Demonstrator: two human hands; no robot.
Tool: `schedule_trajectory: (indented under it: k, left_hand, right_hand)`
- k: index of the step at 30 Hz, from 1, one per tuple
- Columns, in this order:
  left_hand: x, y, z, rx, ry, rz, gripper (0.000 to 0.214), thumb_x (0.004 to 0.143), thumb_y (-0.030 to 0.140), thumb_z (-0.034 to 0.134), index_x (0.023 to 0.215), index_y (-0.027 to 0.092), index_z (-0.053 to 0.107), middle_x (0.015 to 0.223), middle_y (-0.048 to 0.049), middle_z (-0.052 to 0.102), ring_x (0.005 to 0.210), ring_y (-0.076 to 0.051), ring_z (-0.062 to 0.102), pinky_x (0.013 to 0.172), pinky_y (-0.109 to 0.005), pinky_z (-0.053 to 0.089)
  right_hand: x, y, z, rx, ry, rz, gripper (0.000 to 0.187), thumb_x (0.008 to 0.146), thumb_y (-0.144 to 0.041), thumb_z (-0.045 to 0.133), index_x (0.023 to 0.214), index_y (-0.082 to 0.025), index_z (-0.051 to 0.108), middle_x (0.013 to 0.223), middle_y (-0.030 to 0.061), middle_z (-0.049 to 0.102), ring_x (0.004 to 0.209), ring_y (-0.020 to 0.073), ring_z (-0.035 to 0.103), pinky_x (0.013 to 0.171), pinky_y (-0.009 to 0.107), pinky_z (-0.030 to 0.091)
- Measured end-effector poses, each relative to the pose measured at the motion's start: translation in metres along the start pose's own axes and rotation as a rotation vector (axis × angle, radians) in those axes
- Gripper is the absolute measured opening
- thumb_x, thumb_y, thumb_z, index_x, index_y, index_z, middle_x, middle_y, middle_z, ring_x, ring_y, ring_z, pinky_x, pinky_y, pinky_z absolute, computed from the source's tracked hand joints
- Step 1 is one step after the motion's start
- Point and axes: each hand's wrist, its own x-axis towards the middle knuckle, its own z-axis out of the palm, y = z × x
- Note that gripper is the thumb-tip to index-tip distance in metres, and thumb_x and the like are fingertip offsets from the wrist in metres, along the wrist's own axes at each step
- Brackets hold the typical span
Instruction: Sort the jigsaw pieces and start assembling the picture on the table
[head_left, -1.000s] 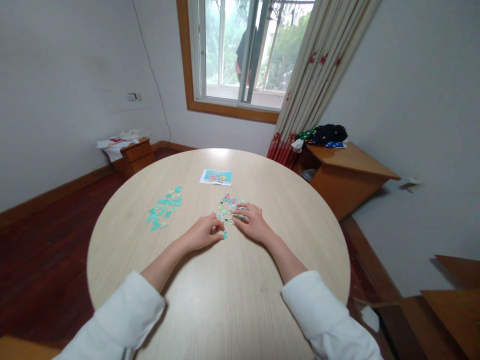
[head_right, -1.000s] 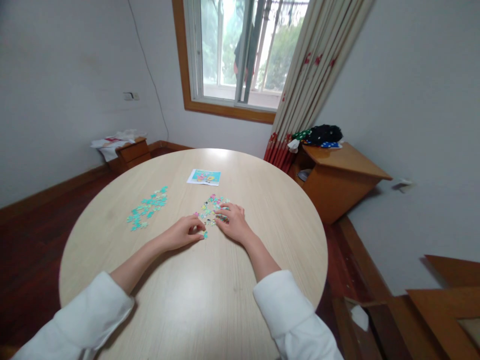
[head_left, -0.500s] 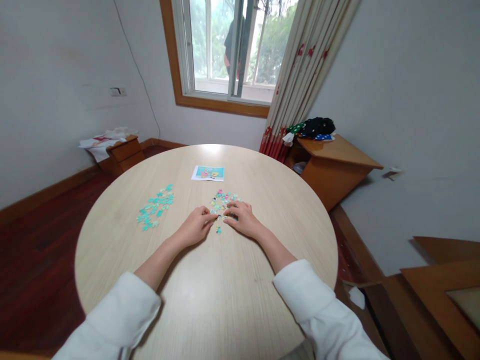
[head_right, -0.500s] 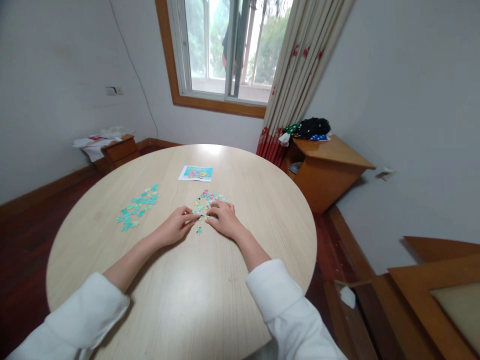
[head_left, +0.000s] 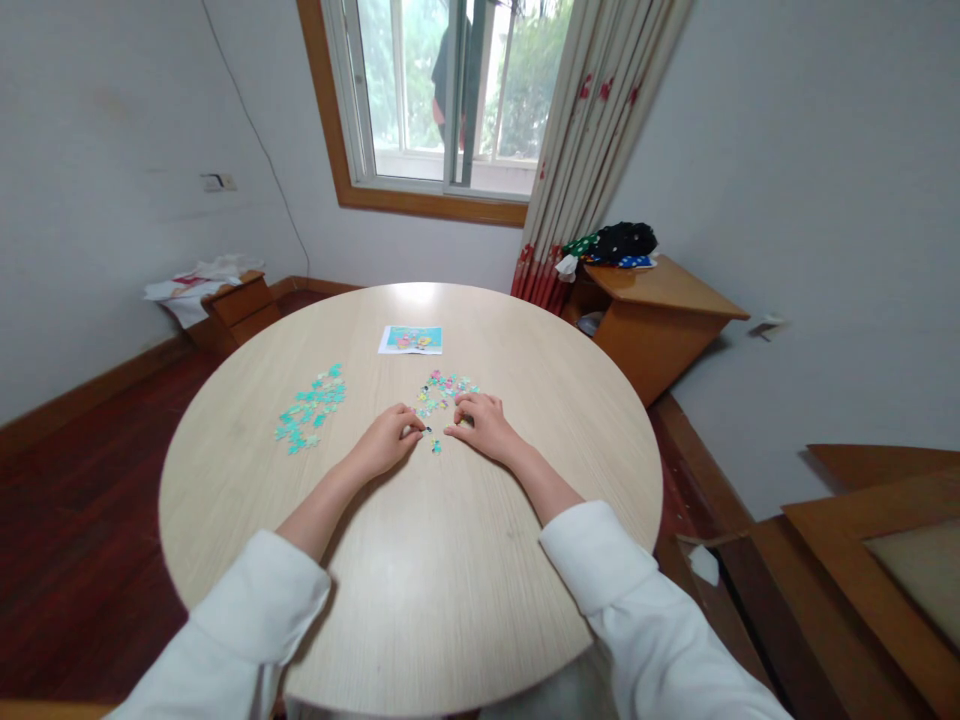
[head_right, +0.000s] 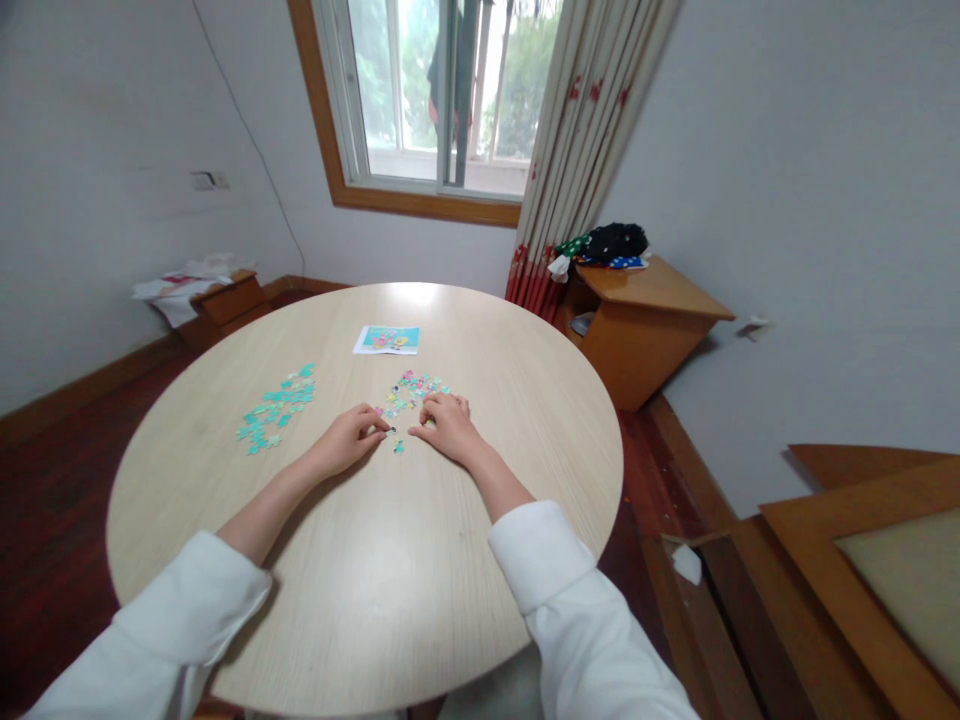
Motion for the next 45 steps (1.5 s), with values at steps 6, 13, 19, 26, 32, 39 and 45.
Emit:
schedule_trajectory:
  k: [6, 13, 19, 26, 32, 39, 45]
  left_hand:
    - [0.000, 0.003, -0.002, -0.009, -0.014, -0.019, 0.022, 0.079, 0.012, 0.047, 0.085, 0.016, 0.068, 0.084, -0.0053, 0.059, 0.076, -0.015, 0.056, 0.076, -0.029, 0.045]
    - [0.002, 0.000, -0.001, -0.044, 0.018, -0.026, 0.024, 0.083, 0.015, 0.043, 0.088, 0.014, 0.066, 0.087, -0.0087, 0.065, 0.082, -0.018, 0.059, 0.079, -0.030, 0.045]
    - [0.001, 0.007, -0.007, -0.009, -0.047, -0.043, 0.017, 0.080, 0.025, 0.055, 0.088, 0.015, 0.067, 0.085, -0.0057, 0.060, 0.077, -0.017, 0.056, 0.077, -0.031, 0.045]
    - [-0.001, 0.007, -0.008, -0.013, -0.077, -0.041, 0.017, 0.079, 0.014, 0.050, 0.086, 0.015, 0.066, 0.088, -0.0054, 0.057, 0.076, -0.015, 0.055, 0.078, -0.029, 0.045]
    - [0.000, -0.003, -0.005, -0.016, -0.042, -0.010, 0.024, 0.077, 0.008, 0.045, 0.083, 0.015, 0.067, 0.087, -0.0058, 0.058, 0.076, -0.015, 0.056, 0.076, -0.030, 0.046]
    - [0.000, -0.009, -0.005, -0.020, -0.030, 0.014, 0.028, 0.074, 0.006, 0.041, 0.082, 0.016, 0.067, 0.086, -0.0060, 0.060, 0.074, -0.015, 0.057, 0.075, -0.030, 0.047]
    - [0.000, -0.009, -0.006, -0.017, -0.005, 0.011, 0.027, 0.073, 0.008, 0.041, 0.079, 0.016, 0.066, 0.083, -0.0055, 0.061, 0.071, -0.015, 0.056, 0.074, -0.030, 0.047]
  right_hand:
    - [0.001, 0.005, 0.004, 0.013, -0.002, 0.006, 0.020, 0.073, -0.032, 0.073, 0.070, -0.019, 0.060, 0.108, 0.0071, 0.064, 0.112, 0.0225, 0.053, 0.095, 0.044, 0.028]
    - [0.005, 0.012, 0.004, 0.138, 0.073, 0.026, 0.016, 0.083, -0.028, 0.057, 0.069, -0.019, 0.058, 0.088, 0.0043, 0.065, 0.091, 0.0177, 0.058, 0.087, 0.035, 0.038]
    - [0.007, 0.015, 0.000, 0.291, 0.181, 0.124, 0.022, 0.083, -0.033, 0.048, 0.068, -0.020, 0.056, 0.076, 0.0024, 0.061, 0.074, 0.0158, 0.056, 0.072, 0.028, 0.044]
    - [0.011, 0.030, -0.005, 0.324, 0.326, 0.236, 0.024, 0.082, -0.035, 0.045, 0.068, -0.019, 0.056, 0.076, 0.0035, 0.062, 0.076, 0.0165, 0.057, 0.076, 0.030, 0.045]
    - [0.012, 0.041, -0.013, 0.327, 0.366, 0.281, 0.017, 0.074, -0.022, 0.045, 0.074, -0.018, 0.062, 0.079, 0.0037, 0.064, 0.076, 0.0164, 0.057, 0.076, 0.031, 0.045]
    - [0.010, 0.047, -0.022, 0.193, 0.341, 0.311, 0.025, 0.063, -0.010, 0.044, 0.076, -0.017, 0.064, 0.071, 0.0010, 0.056, 0.063, 0.0139, 0.050, 0.065, 0.028, 0.042]
    - [0.010, 0.048, -0.023, 0.172, 0.357, 0.265, 0.029, 0.059, -0.007, 0.044, 0.077, -0.017, 0.064, 0.073, 0.0008, 0.055, 0.065, 0.0135, 0.049, 0.066, 0.027, 0.042]
